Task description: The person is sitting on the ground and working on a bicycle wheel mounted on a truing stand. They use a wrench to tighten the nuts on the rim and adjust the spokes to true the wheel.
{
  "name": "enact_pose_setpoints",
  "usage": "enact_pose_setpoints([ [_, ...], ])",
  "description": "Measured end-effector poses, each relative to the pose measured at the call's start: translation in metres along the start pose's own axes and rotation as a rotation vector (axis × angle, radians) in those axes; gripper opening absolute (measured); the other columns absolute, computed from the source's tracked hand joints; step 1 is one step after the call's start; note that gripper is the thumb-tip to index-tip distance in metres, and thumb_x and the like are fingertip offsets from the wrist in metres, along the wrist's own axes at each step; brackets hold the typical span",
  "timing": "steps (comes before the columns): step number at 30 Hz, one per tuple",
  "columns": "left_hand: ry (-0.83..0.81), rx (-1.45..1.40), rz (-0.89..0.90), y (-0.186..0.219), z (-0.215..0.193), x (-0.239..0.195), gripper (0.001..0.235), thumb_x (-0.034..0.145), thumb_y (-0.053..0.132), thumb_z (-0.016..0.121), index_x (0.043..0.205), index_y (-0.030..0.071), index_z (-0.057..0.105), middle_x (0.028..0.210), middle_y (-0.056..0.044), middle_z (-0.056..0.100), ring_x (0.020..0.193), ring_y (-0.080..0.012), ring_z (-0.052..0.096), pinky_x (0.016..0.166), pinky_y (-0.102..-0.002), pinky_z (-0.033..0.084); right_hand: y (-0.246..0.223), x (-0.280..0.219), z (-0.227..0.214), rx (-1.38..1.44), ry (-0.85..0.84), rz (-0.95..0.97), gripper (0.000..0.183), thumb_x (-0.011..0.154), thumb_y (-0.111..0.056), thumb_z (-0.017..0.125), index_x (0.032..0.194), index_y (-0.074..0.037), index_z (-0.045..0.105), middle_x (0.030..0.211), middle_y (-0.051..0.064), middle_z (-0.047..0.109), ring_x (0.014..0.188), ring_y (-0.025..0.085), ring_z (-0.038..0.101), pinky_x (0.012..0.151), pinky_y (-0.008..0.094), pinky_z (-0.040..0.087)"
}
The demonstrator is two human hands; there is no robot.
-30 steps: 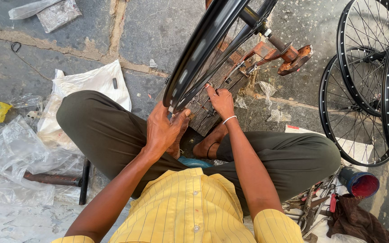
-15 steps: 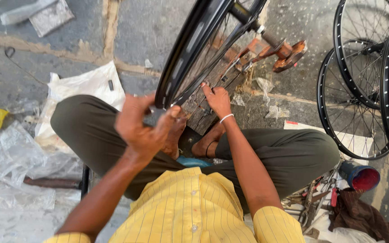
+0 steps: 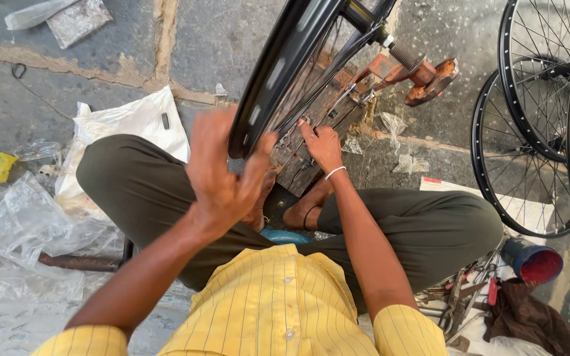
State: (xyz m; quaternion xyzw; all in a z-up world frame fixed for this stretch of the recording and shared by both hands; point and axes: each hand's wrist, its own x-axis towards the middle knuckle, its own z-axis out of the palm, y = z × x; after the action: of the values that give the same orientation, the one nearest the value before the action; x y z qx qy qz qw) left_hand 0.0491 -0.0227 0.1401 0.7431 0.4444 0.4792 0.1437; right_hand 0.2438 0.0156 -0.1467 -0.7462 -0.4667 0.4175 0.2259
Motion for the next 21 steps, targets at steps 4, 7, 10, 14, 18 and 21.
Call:
enact_pose_setpoints([
  [4,-0.127,0.017,-0.351,-0.030,0.019,-0.063,0.034,0.096,0.010,0.078,0.121,-0.001,0.058,0.100,-0.014,0.059,0.092,-0.0303,0.058,0.083,-0.040,0.047,0.001,-0.002,0.000,0.000,-0.005,-0.033,0.076,0.088,-0.066,0.062,0.061,0.006,0.064,0.057,0.021,0.064,0.059,0.035,0.068,0.064,0.047,0.053],
  [7,-0.182,-0.022,-0.478,-0.040,0.025,-0.086,0.040,0.093,0.013,0.078,0.125,-0.001,0.057,0.106,-0.017,0.063,0.097,-0.0317,0.062,0.086,-0.041,0.049,0.004,0.000,0.001,0.003,0.004,-0.031,0.077,0.088,-0.066,0.061,0.061,0.005,0.065,0.057,0.021,0.063,0.059,0.034,0.068,0.066,0.047,0.053],
  [10,-0.153,-0.064,-0.483,-0.040,0.027,-0.090,0.038,0.096,0.015,0.075,0.127,0.000,0.058,0.110,-0.016,0.064,0.098,-0.0304,0.065,0.086,-0.040,0.051,0.003,0.001,0.002,0.036,-0.012,0.002,0.076,0.086,-0.067,0.061,0.058,0.005,0.065,0.057,0.018,0.065,0.060,0.032,0.071,0.066,0.045,0.055],
  [14,-0.123,-0.082,-0.523,-0.042,0.026,-0.088,0.030,0.097,0.016,0.076,0.119,0.000,0.064,0.103,-0.013,0.067,0.089,-0.0254,0.066,0.080,-0.037,0.053,0.004,0.000,0.004,-0.027,0.013,-0.007,0.077,0.088,-0.066,0.062,0.059,0.005,0.063,0.057,0.021,0.062,0.060,0.035,0.069,0.066,0.047,0.053],
  [18,-0.088,-0.020,-0.448,-0.045,0.024,-0.092,0.022,0.098,0.018,0.078,0.110,0.001,0.069,0.093,-0.009,0.066,0.084,-0.0198,0.061,0.077,-0.036,0.052,0.004,-0.002,0.003,0.038,-0.002,-0.018,0.078,0.087,-0.066,0.063,0.055,0.005,0.060,0.054,0.019,0.062,0.057,0.030,0.070,0.061,0.045,0.054],
  [21,-0.020,0.050,-0.310,-0.047,0.021,-0.081,0.012,0.098,0.019,0.078,0.102,0.010,0.071,0.090,-0.005,0.062,0.082,-0.0160,0.056,0.068,-0.032,0.049,0.004,0.000,0.001,0.075,-0.018,-0.027,0.079,0.087,-0.066,0.063,0.054,0.005,0.056,0.052,0.017,0.062,0.058,0.024,0.073,0.057,0.043,0.055],
])
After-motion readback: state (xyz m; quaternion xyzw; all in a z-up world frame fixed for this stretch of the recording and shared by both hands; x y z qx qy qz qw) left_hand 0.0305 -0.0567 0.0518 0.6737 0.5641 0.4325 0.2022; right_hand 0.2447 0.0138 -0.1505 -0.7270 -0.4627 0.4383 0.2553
